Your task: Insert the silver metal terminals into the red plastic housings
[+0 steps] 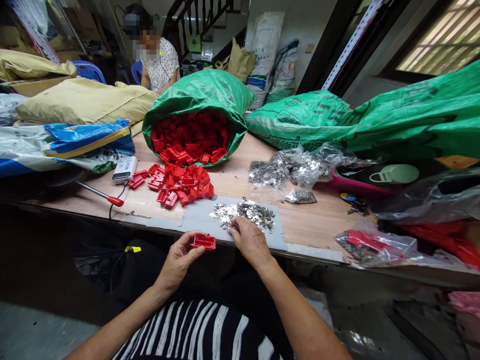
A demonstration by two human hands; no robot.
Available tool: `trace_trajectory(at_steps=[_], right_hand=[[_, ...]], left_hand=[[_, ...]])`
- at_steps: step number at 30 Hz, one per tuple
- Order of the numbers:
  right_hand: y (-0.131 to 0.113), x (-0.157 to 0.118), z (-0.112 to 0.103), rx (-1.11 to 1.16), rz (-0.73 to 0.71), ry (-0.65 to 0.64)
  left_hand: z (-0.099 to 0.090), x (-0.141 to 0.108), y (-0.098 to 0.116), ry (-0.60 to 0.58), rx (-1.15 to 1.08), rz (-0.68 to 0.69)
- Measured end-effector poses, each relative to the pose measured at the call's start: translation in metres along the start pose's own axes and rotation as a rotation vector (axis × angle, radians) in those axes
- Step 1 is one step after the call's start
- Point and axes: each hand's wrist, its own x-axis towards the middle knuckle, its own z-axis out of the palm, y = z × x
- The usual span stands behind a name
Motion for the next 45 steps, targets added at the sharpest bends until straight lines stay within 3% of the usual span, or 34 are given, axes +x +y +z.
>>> trace_trajectory(at_steps=[6,10,14,18,25,33,45], right_hand=[[-0.008,0.000,0.005,-0.103,0.054,0.044],[-0.009,0.000,0.008,-0.053,0.039,0.076],[-0.008,-0.002,0.003,0.113,0.008,0.099],[-0.012,-0.006,-0.008,0.312,-0.048,0.027],[-0.030,-0.015,-0.024,0.481,-0.154,-0.098],[-0.038,-0.021,-0.022,0.428,-0.383,-0.118],[-0.037,-0.023,-0.026,0.458,-0.451,-0.200]], left_hand=[[-0.001,-0.001,-0.002,0.036,0.296,0.227],[-0.002,-0.001,-0.003,0.068,0.361,0.293],[0.001,-0.001,0.001,0.041,0.163,0.141],[0.005,0.000,0.004,0.021,-0.142,-0.040],[0.005,0.001,0.003,0.031,-0.253,-0.088],[0.009,0.002,0.011,0.015,-0.394,-0.146],[0.011,0.003,0.014,0.001,-0.423,-0.173]])
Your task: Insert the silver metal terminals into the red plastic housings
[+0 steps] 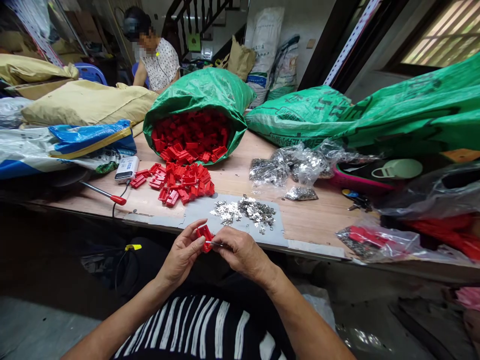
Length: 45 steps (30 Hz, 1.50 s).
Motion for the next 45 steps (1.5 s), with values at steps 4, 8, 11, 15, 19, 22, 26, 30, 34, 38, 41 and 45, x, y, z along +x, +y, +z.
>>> trace_trajectory(at_steps=[4,8,11,15,19,22,26,30,34,38,41,45], right_hand=[[0.002,-0.001,0.001,0.089,0.029,0.021],[0.006,-0.004,0.001,0.145,0.109,0.066],[0.010,-0.005,0.001,0.137,0.141,0.118],[0.020,-0.007,0.007,0.026,0.128,0.152],[0.029,-0.006,0.015,-0.116,0.173,0.148],[0.032,-0.002,0.018,-0.181,0.212,0.160],[0.036,0.003,0.018,-0.245,0.203,0.136],[0.039,0.006,0.018,-0.255,0.161,0.114],[0.040,0.009,0.019,-0.267,0.147,0.104],[0.040,0.010,0.021,-0.295,0.150,0.093],[0.039,0.011,0.021,-0.308,0.166,0.094],[0.035,0.014,0.021,-0.333,0.207,0.076]], left_hand=[[-0.001,0.001,-0.001,-0.034,0.034,0.014],[-0.003,0.001,-0.003,-0.046,0.060,0.020],[-0.007,0.004,-0.003,-0.042,0.105,0.041],[-0.016,0.014,0.000,-0.045,0.362,0.147],[-0.029,0.031,0.001,-0.028,0.764,0.361],[-0.034,0.041,-0.001,-0.052,0.932,0.425],[-0.035,0.046,-0.002,-0.104,1.001,0.412],[-0.034,0.046,0.000,-0.125,1.006,0.389],[-0.034,0.047,0.003,-0.134,1.019,0.397],[-0.036,0.048,0.003,-0.138,1.021,0.401],[-0.037,0.049,0.003,-0.142,1.023,0.399],[-0.038,0.051,0.003,-0.146,1.014,0.388]])
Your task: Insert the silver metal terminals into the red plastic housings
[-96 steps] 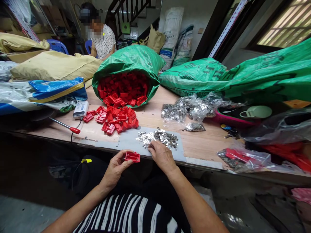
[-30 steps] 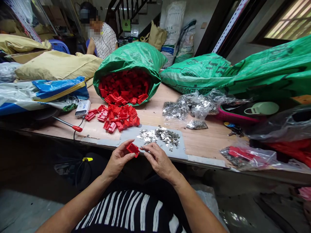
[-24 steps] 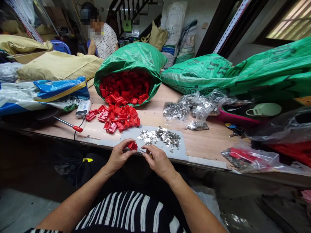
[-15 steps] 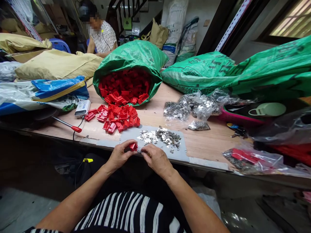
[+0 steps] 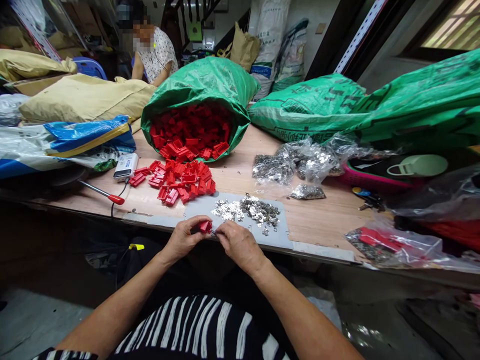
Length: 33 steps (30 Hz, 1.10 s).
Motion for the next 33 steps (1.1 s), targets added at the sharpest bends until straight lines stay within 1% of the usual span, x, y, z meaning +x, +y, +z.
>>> trace_trajectory(at_steps=[3,7,10,18,24,29,33], right_hand=[[-0.009,0.002,0.000,-0.064,0.073,-0.028],[-0.024,0.002,0.003,-0.190,0.199,-0.020],[-0.031,-0.001,0.007,-0.233,0.232,-0.003],[-0.018,-0.002,0.011,-0.093,0.167,0.047],[-0.013,-0.001,0.012,-0.089,0.138,0.055],[-0.004,0.003,0.007,0.043,0.076,0.043],[-0.002,0.004,0.001,0.108,0.068,0.049]], left_hand=[[0.000,0.001,0.000,-0.005,-0.014,-0.014],[0.001,0.002,0.001,-0.007,-0.021,-0.023],[0.001,0.002,-0.001,-0.006,-0.045,-0.024],[-0.001,0.002,-0.005,-0.031,-0.036,-0.017],[-0.002,0.002,-0.004,-0.034,-0.046,-0.020],[-0.003,0.002,-0.005,-0.045,-0.060,-0.019],[-0.003,0.001,-0.003,-0.046,-0.060,-0.014]])
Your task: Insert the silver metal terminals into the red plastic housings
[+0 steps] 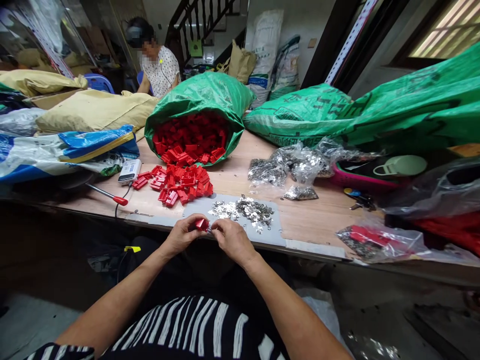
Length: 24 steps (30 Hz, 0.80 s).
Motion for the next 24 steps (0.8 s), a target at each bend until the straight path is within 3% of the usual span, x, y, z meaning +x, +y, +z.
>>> trace_trajectory(at_steps=[24], right_hand=[[0.0009,0.0003,-0.0002,-0.078,-0.011,-0.051]], left_hand=[[0.0020,-0.0034,0.0042,-0.003,0.068,-0.023]])
